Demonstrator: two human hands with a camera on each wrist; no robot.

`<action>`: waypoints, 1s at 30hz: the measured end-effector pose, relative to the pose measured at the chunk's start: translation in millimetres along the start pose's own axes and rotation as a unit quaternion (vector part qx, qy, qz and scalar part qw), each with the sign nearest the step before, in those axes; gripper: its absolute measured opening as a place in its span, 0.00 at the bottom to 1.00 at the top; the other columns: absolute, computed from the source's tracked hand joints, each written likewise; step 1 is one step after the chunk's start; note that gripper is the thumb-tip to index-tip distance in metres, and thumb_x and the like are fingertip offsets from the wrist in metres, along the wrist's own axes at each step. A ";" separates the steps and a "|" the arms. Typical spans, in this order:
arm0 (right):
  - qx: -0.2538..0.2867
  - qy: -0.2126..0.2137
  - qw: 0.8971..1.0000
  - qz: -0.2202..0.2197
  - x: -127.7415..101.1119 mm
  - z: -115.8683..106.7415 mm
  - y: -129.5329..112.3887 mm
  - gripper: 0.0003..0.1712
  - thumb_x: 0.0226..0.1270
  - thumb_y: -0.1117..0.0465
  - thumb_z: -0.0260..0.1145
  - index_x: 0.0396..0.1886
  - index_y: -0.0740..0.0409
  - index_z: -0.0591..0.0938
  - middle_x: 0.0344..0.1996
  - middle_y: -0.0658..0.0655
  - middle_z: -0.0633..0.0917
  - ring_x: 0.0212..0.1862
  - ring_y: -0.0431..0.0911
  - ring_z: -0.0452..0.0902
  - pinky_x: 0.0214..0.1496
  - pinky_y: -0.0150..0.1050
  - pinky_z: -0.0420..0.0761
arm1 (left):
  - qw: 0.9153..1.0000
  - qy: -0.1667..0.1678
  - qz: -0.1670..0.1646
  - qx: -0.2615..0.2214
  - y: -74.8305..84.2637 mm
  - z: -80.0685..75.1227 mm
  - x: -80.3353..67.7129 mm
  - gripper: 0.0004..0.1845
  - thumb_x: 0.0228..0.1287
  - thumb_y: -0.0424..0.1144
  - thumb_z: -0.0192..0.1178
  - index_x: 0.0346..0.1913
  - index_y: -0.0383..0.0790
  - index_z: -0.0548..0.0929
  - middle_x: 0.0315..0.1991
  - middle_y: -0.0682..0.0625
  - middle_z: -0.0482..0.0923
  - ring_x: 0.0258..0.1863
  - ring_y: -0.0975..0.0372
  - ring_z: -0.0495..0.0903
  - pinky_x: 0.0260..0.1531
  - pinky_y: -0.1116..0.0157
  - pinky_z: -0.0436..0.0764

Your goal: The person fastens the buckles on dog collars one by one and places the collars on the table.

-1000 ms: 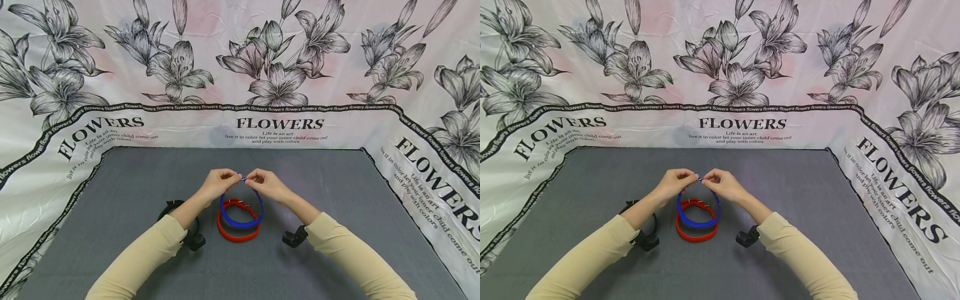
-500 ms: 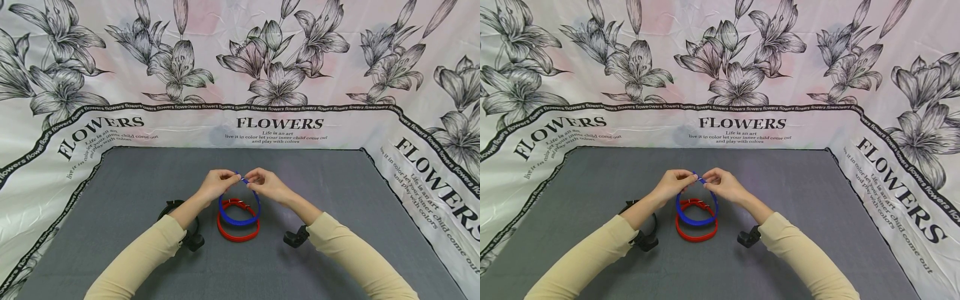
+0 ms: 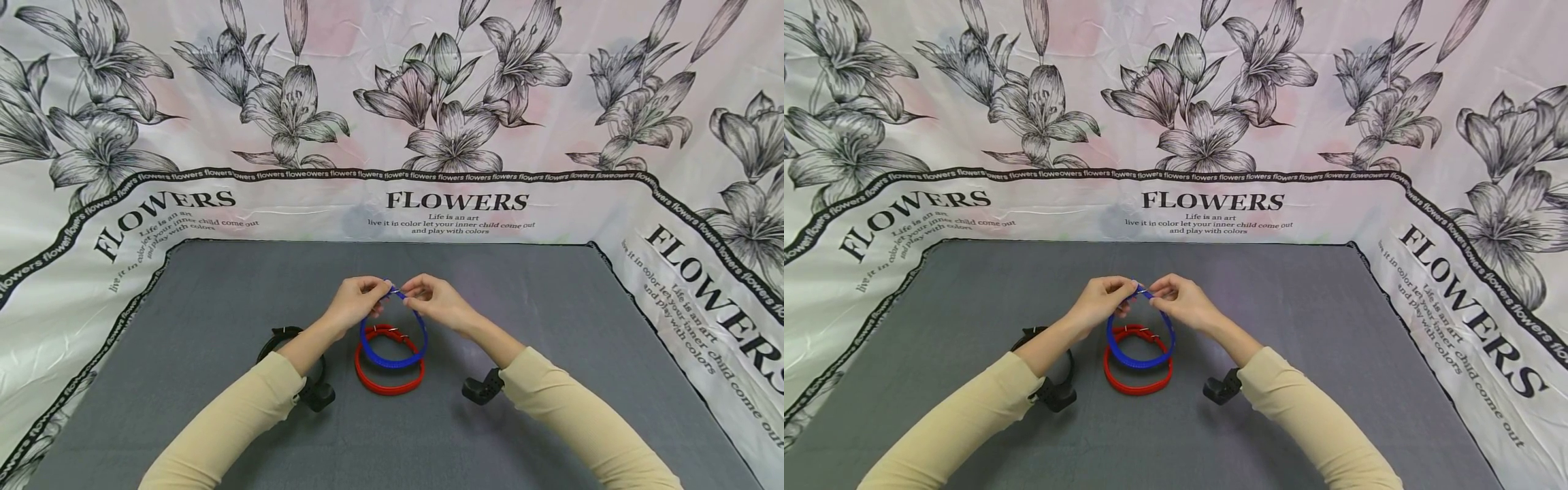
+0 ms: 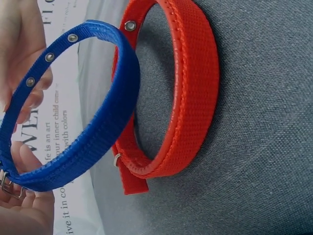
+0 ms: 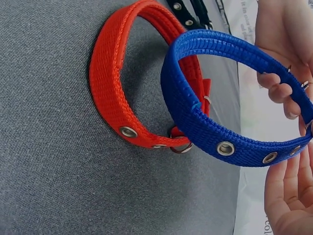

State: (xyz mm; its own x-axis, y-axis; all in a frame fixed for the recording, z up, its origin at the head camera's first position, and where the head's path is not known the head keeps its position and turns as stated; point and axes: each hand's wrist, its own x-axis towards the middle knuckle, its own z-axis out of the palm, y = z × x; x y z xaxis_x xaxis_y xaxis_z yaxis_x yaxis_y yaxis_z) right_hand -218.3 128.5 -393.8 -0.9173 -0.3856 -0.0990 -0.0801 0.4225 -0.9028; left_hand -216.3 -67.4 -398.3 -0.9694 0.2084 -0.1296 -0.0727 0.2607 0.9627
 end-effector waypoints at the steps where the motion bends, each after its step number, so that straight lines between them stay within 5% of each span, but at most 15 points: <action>1: 0.000 0.001 1.000 0.001 0.2 0.2 0.2 0.18 0.62 0.60 0.64 0.50 0.60 0.75 0.43 0.59 0.80 0.38 0.49 0.76 0.43 0.49 0.78 | 1.000 0.001 0.002 -0.003 0.2 0.0 0.1 0.16 0.66 0.48 0.55 0.41 0.39 0.83 0.29 0.48 0.81 0.25 0.59 0.80 0.32 0.61 0.82; 7: -0.009 0.001 1.000 0.001 -8.3 0.9 -16.1 0.18 0.63 0.63 0.62 0.51 0.64 0.74 0.44 0.61 0.79 0.37 0.47 0.75 0.39 0.40 0.78 | 0.999 -0.007 0.009 -0.031 3.9 -0.6 -2.3 0.14 0.67 0.45 0.54 0.47 0.38 0.79 0.35 0.42 0.83 0.35 0.47 0.82 0.37 0.55 0.82; 19: -0.027 0.007 1.000 0.000 1.1 2.5 0.9 0.15 0.65 0.52 0.60 0.50 0.50 0.77 0.41 0.54 0.79 0.41 0.49 0.74 0.38 0.43 0.75 | 0.998 -0.030 0.038 -0.046 1.3 0.6 -1.1 0.13 0.68 0.43 0.52 0.47 0.37 0.75 0.37 0.38 0.83 0.32 0.51 0.84 0.40 0.49 0.79; 30: -0.030 0.023 0.999 0.013 3.0 7.5 -0.9 0.13 0.65 0.52 0.60 0.45 0.51 0.78 0.40 0.59 0.79 0.39 0.53 0.73 0.34 0.37 0.72 | 0.999 -0.015 0.041 -0.028 2.5 1.0 -3.8 0.13 0.67 0.42 0.54 0.47 0.36 0.77 0.40 0.42 0.77 0.35 0.49 0.83 0.37 0.55 0.82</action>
State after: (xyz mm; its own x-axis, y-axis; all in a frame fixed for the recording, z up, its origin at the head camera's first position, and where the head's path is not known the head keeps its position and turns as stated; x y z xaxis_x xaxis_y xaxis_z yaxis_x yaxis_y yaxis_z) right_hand -218.1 120.7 -396.4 -0.9365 -0.3358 -0.1012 -0.0779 0.4806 -0.8735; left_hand -212.6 -66.6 -395.7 -0.9653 0.2550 -0.0556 -0.0068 0.1884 0.9821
